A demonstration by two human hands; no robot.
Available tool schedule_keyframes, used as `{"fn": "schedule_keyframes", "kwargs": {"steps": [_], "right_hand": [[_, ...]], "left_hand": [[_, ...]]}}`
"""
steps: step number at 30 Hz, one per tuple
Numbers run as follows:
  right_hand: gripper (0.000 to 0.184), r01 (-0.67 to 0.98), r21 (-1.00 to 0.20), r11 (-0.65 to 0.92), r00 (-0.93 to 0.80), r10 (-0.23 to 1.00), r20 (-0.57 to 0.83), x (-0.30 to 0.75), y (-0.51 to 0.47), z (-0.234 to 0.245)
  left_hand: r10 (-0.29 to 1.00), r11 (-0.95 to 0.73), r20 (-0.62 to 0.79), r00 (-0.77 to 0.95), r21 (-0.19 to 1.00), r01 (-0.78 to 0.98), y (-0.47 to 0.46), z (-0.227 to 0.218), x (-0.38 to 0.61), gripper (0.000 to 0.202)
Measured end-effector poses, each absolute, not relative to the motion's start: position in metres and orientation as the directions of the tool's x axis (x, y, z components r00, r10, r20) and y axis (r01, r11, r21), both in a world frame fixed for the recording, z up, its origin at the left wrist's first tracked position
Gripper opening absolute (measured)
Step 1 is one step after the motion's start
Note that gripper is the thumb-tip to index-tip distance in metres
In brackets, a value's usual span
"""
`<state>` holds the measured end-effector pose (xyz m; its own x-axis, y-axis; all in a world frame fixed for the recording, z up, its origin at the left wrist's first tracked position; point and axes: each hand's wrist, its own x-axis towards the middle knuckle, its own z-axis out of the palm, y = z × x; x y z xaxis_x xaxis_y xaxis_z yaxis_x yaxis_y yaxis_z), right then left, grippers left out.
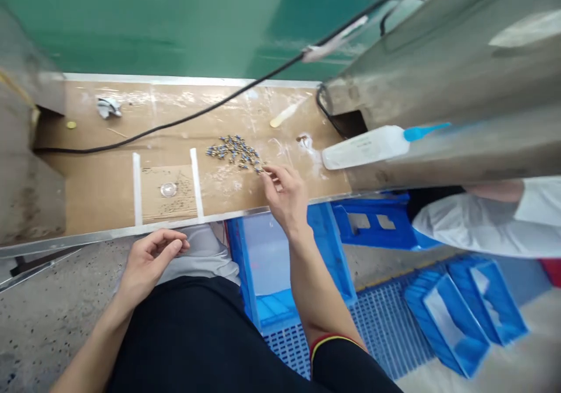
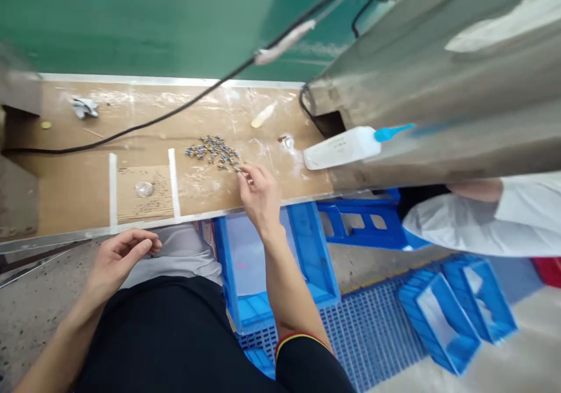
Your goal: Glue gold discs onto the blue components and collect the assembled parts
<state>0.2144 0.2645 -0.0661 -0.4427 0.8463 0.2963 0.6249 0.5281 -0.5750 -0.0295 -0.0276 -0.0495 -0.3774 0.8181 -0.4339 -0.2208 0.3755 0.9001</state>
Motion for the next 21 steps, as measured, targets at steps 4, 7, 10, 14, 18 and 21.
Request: {"fn": "schedule_keyframes", "kwargs": {"steps": [4,7,10,14,18,21], "right_hand": [[0.033,0.772,-0.369,0.517,-0.492,0.854,0.167,0.198,0.277,-0.072],[0.029,0.785,-0.281,0.552,-0.548,0.83,0.101,0.197,0.288,-0.08],[0.026,0.778,-0.277,0.564,-0.577,0.816,0.043,0.196,0.293,-0.076],[0.028,0.753,-0.358,0.552,-0.594,0.804,-0.009,0.197,0.29,-0.061],[0.021,0.774,-0.405,0.487,-0.548,0.836,-0.042,0.207,0.278,-0.061],[0.014,0.75,-0.41,0.52,-0.549,0.834,0.054,0.218,0.282,-0.078]], "left_hand": [[0.737,0.336,-0.42,-0.53,0.908,-0.252,-0.069,-0.057,-0.046,0.038],[0.657,0.322,-0.414,-0.63,0.91,-0.262,-0.099,-0.066,-0.062,0.043],[0.591,0.31,-0.411,-0.695,0.91,-0.274,-0.122,-0.07,-0.073,0.041],[0.531,0.288,-0.34,-0.776,0.934,-0.212,-0.138,-0.057,-0.084,0.03],[0.366,0.218,-0.118,-0.923,0.975,-0.038,-0.157,-0.025,-0.104,0.025],[0.153,0.213,0.071,-0.986,0.972,0.103,-0.175,0.0,-0.133,0.027]]}}
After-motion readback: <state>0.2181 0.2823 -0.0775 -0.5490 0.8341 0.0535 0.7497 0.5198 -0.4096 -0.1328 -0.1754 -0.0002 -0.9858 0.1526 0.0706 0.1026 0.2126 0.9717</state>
